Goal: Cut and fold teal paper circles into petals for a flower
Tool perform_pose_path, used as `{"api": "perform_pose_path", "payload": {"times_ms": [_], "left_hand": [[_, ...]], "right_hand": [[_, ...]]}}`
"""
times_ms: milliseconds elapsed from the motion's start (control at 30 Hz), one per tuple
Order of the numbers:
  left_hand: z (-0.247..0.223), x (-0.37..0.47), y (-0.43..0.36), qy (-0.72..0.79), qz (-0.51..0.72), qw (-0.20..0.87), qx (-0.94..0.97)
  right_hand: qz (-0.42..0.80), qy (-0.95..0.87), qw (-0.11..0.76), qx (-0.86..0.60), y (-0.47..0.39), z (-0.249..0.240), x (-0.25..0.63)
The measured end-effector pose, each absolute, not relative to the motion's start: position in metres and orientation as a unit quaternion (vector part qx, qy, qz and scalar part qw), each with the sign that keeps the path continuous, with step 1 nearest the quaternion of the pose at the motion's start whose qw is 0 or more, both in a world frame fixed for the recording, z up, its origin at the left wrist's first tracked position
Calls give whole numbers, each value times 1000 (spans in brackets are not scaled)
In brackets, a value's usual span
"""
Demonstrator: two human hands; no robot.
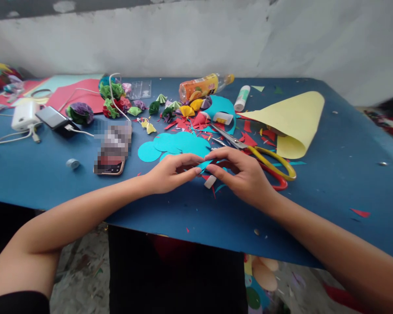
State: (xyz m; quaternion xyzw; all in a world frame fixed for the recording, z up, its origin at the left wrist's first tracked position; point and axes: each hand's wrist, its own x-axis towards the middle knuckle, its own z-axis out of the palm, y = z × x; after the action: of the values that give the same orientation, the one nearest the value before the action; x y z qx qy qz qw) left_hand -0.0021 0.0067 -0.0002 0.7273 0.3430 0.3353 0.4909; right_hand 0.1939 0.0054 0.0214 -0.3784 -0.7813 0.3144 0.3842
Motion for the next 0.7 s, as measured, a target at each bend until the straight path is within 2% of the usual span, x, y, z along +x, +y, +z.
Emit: {"api": "perform_pose_path", "payload": {"times_ms": [133, 267, 500, 700], "left_hand": [[2, -4, 5, 323, 328, 364, 809], [2, -4, 6, 347, 334, 295, 825], [1, -3, 8, 375, 372, 328, 784], [2, -4, 10, 288, 322, 274, 860]], "right_hand": [[310, -798, 361, -370, 4, 21, 192], [296, -809, 352, -367, 4, 18, 192], [315, -792, 375, -365, 4, 15, 193], [293, -776, 390, -400, 6, 12, 193]]}}
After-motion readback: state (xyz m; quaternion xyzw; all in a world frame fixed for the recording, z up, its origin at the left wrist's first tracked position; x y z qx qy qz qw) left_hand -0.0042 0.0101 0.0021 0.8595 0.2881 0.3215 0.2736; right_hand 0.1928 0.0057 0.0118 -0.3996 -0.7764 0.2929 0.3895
